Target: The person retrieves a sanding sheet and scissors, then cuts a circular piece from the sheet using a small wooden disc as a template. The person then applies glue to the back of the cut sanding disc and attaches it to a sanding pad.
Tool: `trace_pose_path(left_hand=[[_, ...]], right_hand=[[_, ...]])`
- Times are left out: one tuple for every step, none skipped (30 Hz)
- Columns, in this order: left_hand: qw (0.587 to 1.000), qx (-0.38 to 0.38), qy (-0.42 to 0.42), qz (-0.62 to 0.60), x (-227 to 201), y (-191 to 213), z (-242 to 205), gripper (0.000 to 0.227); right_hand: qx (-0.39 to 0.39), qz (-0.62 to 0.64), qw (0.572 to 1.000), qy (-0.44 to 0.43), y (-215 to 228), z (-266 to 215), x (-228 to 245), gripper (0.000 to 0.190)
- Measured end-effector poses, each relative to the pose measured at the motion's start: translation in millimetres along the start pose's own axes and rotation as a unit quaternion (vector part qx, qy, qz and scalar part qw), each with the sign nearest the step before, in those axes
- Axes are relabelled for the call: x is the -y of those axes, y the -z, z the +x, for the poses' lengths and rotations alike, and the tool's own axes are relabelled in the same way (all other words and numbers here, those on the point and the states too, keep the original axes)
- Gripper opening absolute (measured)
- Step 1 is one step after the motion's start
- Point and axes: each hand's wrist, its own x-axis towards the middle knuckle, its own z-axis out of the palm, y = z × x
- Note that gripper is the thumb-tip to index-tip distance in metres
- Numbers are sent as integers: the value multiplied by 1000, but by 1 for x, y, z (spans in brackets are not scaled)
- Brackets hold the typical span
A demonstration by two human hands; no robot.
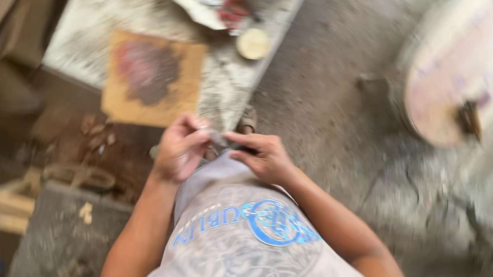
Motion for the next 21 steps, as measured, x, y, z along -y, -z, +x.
trace_pose_path(left_hand=[[1000, 12, 12, -6, -4, -2, 0, 20], [1000, 13, 10, -14, -5, -2, -6, 20], [1000, 16, 15, -7, -3, -1, -4, 20], [1000, 10, 2, 1, -3, -2, -3, 21], [1000, 5, -11, 9, -3, -3, -1, 21], [1000, 5, -13, 13, -2, -4, 1, 21], [1000, 4, -16, 18, -1, -6, 5, 21], [1000, -1, -17, 24, 1, -8, 5, 21], [999, 3, -13, 33, 3, -10, 11, 21], [999, 0, -16, 45, 6, -11, 15, 22], [998, -2, -20, 56, 8, -11, 18, 23], [999, -5, -14, 51, 11, -13, 19, 23], [999, -7, -9, 47, 13, -15, 21, 24], [999, 1, 0, 44, 17, -17, 24, 24], [999, 9, 8, 41, 20, -20, 28, 24], [999, 21, 10, 34, 24, -23, 33, 24], [999, 33, 11, 26, 29, -27, 38, 24], [999, 44, 17, 17, 35, -33, 43, 24], [999, 37, 21, 29, 40, -38, 48, 24], [998, 31, 23, 40, 44, -43, 53, 24], [998, 24, 25, 50, 49, -48, 61, 23]], right_hand=[[-15, 7, 999, 49, 0, -1, 0, 45], [-12, 12, 995, 102, -1, -2, -2, 44], [-26, 11, 996, 81, -2, -7, -3, 44], [-23, 11, 997, 70, -1, -6, -3, 44], [-20, 12, 998, 59, 1, -4, -3, 43], [-30, 13, 997, 75, 4, -1, -4, 43], [-41, 13, 995, 90, 6, 1, -4, 43], [-49, 18, 993, 104, 7, 1, -4, 43], [-61, 23, 991, 115, 9, -2, -5, 43], [-65, 31, 989, 131, 10, -4, -5, 43], [-68, 40, 986, 146, 12, -6, -6, 43], [-65, 21, 990, 123, 14, -6, -6, 44], [-62, 3, 993, 100, 19, -7, -6, 45], [-57, -19, 995, 79, 26, -6, -8, 47], [-54, -14, 995, 86, 33, -4, -10, 46], [-56, -11, 994, 88, 40, -5, -12, 46], [-59, -7, 994, 91, 48, -5, -15, 46], [-59, -13, 994, 96, 57, -6, -18, 46], [-61, -18, 993, 101, 67, -7, -21, 45], [-61, -24, 992, 107, 77, -6, -24, 45], [-64, -41, 990, 115, 88, -4, -27, 45]])
